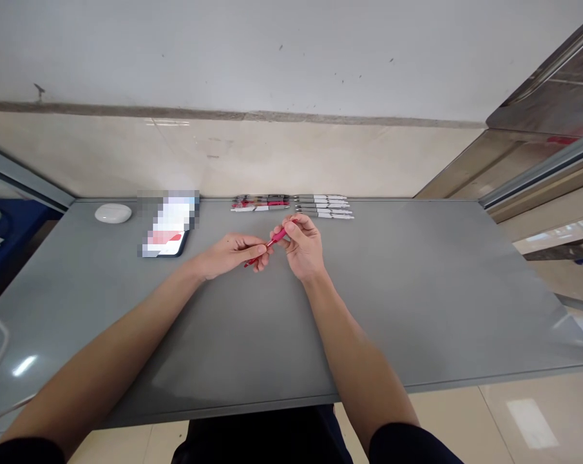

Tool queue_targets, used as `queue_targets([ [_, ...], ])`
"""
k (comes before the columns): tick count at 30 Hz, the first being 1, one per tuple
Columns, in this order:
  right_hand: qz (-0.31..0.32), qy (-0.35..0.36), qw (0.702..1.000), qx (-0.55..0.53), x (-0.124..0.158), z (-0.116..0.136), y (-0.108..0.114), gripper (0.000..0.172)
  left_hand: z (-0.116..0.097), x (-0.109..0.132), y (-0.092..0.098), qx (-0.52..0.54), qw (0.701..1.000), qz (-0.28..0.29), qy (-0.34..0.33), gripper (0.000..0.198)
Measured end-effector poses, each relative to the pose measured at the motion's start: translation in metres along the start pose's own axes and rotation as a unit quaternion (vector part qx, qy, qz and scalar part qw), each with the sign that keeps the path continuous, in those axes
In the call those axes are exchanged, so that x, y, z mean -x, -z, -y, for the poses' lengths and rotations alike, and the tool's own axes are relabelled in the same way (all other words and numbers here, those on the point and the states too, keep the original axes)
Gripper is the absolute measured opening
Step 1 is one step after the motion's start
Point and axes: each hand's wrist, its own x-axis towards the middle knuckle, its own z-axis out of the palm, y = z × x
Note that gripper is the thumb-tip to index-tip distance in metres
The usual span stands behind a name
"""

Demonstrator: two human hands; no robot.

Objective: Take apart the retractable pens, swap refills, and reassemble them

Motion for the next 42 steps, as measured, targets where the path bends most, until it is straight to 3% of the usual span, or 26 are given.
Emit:
queue_targets([
  [10,-0.064,0.027,0.997,0.046,-0.001,-0.001,-0.003,0.019,0.012,-0.008,-0.005,-0.014,0.995,-0.097,-0.035,0.028],
  [17,-0.013,-0.002,1.0,0.026,0.001,0.002,-0.001,0.017,0.013,-0.006,-0.003,0.018,0.998,-0.046,-0.033,0.032],
  [26,-0.009,-0.023,0.999,0.043,0.002,0.004,0.002,0.023,0.008,-0.001,0.001,0.125,0.99,0.031,0.058,0.033],
  [42,-0.027,0.015,0.999,0.042,-0.001,0.001,0.0,0.017,0.015,-0.008,-0.002,0.036,0.995,-0.088,-0.02,0.026],
])
